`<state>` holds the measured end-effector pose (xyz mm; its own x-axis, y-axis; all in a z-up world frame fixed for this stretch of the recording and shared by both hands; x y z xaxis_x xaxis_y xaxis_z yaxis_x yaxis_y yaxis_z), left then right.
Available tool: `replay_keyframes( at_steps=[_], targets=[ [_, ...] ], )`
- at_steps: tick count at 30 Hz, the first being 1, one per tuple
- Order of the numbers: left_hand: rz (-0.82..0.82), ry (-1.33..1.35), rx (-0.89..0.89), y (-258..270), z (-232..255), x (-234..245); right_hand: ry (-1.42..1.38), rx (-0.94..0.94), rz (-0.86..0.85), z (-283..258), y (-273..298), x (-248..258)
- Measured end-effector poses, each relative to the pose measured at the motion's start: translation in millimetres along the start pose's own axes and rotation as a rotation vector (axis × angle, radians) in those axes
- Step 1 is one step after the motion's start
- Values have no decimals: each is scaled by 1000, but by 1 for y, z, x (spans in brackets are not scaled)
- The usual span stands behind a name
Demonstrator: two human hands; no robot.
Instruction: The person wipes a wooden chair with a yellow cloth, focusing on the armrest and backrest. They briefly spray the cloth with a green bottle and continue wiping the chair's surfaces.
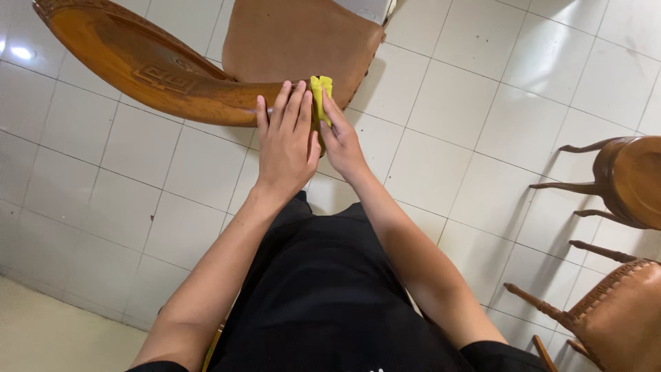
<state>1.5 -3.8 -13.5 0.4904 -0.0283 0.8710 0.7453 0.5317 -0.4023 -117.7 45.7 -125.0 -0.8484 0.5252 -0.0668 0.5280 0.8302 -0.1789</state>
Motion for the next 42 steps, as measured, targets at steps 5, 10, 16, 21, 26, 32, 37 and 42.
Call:
replay_keyframes(
  at_steps=[5,10,16,21,26,32,37,42],
  targets=[
    [16,44,7,-3,13,-2,-50,-297,-49,11,-2,14],
    [54,200,-36,-3,24,-2,-180,-323,16,13,11,24],
    [-25,636,-177,1,34,-15,-524,-403,248,6,28,33],
    [-201,763,-235,3,17,-23,-446,-362,492,-6,58,32],
    [-384,768,-243,27,-5,-65,-489,-307,715,-10,108,16],
    [-805,995,184,81,-14,-111,-549,-299,873,-17,173,-10],
    [-954,1010,194,114,-7,-111,-536,-318,905,-21,223,-27],
    [-931,1101,121,152,-4,-93,-505,-294,944,-22,265,-53]
  ],
)
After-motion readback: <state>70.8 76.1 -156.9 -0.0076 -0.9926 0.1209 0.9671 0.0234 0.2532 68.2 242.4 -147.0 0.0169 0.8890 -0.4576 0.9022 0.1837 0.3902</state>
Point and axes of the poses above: each hand's wrist, its own y-axis away from the middle knuckle, its own x-axis out of the back of the hand, z = x × y, the point moved 2 cm from there along -y, towards the middle knuckle, and after that the axes turned 7 degrees about z, right-handed, at the moved point
